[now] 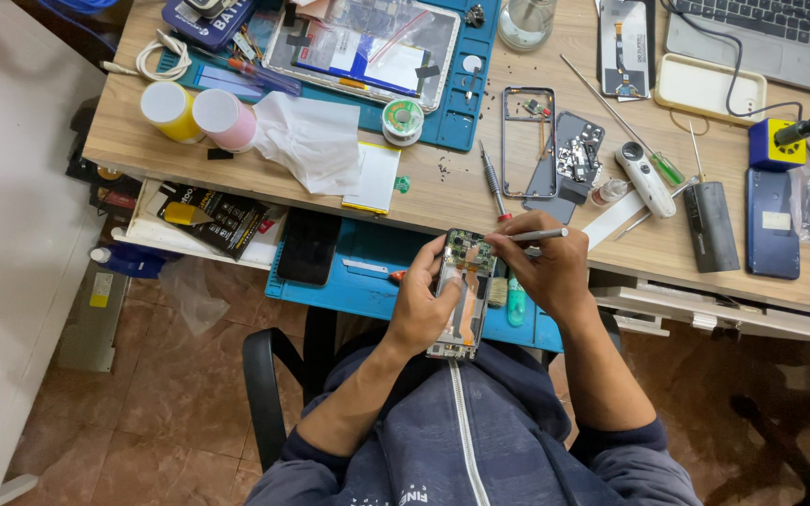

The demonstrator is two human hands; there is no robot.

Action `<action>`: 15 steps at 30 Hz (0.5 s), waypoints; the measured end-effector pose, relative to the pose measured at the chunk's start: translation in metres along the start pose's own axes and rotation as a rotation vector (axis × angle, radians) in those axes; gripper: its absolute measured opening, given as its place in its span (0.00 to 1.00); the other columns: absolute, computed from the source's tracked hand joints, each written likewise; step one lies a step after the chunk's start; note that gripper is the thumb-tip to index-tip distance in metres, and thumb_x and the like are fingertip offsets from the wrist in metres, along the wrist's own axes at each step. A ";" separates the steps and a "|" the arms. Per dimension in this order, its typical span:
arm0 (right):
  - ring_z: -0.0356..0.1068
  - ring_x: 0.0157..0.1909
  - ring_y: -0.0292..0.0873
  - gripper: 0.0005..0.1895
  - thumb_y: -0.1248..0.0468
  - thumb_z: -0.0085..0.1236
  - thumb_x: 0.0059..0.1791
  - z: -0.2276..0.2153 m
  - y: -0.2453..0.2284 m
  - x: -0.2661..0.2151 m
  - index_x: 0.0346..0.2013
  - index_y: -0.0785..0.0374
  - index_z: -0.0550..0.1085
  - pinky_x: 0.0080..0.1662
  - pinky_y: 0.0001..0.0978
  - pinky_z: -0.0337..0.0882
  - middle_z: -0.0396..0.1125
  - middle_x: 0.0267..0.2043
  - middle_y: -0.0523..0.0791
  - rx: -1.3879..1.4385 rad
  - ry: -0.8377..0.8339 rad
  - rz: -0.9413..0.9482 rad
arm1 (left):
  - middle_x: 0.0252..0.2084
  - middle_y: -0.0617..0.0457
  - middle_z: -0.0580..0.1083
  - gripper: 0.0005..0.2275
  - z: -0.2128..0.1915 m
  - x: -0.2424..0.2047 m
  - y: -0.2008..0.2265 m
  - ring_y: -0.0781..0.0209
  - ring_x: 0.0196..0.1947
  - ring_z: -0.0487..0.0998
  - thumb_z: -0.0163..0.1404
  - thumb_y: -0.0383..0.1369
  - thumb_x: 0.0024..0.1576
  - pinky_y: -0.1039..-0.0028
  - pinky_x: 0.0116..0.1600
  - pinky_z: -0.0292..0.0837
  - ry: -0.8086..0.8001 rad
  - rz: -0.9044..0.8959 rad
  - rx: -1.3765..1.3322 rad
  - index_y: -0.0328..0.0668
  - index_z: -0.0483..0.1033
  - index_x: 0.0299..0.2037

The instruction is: The person works on a disassembled smartphone, using a precision screwdriver to remove and install small screws on the motherboard. They also use tweezers to handle small components and connectors, carefully aligning and securing parts within the phone's frame.

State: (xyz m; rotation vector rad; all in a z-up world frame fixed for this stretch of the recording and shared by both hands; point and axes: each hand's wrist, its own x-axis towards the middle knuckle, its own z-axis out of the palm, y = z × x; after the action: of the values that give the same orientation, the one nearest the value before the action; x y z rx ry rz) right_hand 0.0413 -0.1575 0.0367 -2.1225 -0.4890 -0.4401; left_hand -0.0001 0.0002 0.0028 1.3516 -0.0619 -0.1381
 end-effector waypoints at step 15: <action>0.72 0.30 0.48 0.06 0.72 0.60 0.41 -0.003 -0.004 0.000 0.29 0.65 0.71 0.31 0.29 0.72 0.71 0.28 0.48 0.085 -0.040 0.058 | 0.46 0.31 0.70 0.23 -0.003 0.001 -0.001 0.50 0.43 0.74 0.40 0.19 0.48 0.68 0.44 0.71 0.021 -0.002 -0.024 0.26 0.57 0.58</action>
State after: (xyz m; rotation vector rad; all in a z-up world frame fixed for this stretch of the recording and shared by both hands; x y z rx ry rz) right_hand 0.0393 -0.1580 0.0410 -2.0612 -0.4604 -0.3387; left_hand 0.0011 0.0025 0.0016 1.3287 -0.0410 -0.1255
